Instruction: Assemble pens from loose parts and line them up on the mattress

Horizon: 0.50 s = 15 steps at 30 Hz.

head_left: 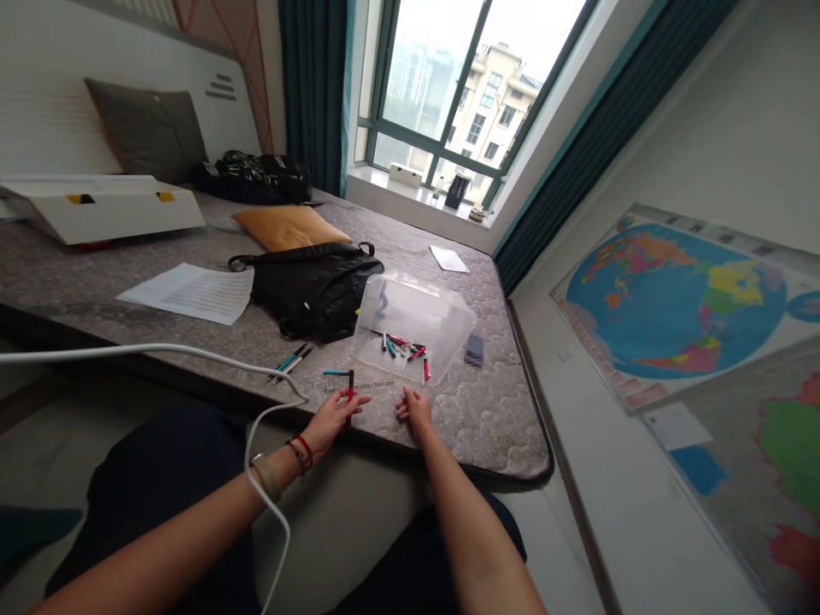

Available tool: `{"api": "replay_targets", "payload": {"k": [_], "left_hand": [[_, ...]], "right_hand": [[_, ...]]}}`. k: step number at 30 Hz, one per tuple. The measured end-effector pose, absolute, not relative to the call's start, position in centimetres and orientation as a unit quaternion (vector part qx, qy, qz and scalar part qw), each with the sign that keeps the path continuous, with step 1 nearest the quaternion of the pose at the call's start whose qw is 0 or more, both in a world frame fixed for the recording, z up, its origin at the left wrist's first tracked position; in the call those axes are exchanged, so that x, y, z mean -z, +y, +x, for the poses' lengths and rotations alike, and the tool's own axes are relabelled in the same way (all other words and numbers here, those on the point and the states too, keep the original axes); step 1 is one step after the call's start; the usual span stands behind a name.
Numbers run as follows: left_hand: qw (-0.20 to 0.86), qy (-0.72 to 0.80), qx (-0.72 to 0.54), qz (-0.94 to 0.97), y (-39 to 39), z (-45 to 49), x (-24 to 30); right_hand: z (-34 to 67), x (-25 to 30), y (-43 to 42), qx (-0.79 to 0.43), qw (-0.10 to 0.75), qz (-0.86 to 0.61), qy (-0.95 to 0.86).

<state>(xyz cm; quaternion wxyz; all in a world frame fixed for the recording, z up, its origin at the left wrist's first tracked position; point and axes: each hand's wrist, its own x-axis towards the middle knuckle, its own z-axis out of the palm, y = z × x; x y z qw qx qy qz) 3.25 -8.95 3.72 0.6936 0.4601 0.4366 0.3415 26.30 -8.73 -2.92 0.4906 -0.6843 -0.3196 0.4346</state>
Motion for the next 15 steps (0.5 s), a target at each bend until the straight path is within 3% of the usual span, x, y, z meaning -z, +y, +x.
{"api": "replay_targets", "payload": {"k": [8,15], "left_hand": [[0.796,0.327,-0.312,0.403,-6.4,3.4,-2.8],[0.824,0.263,-0.242,0.440,-3.7,5.4,-0.3]], "right_hand": [[26.6,4.0,-7.7,-0.432,0.470,-0.699,-0.323],[25.4,3.6,-7.0,-0.292,0.364,-0.797,-0.384]]}}
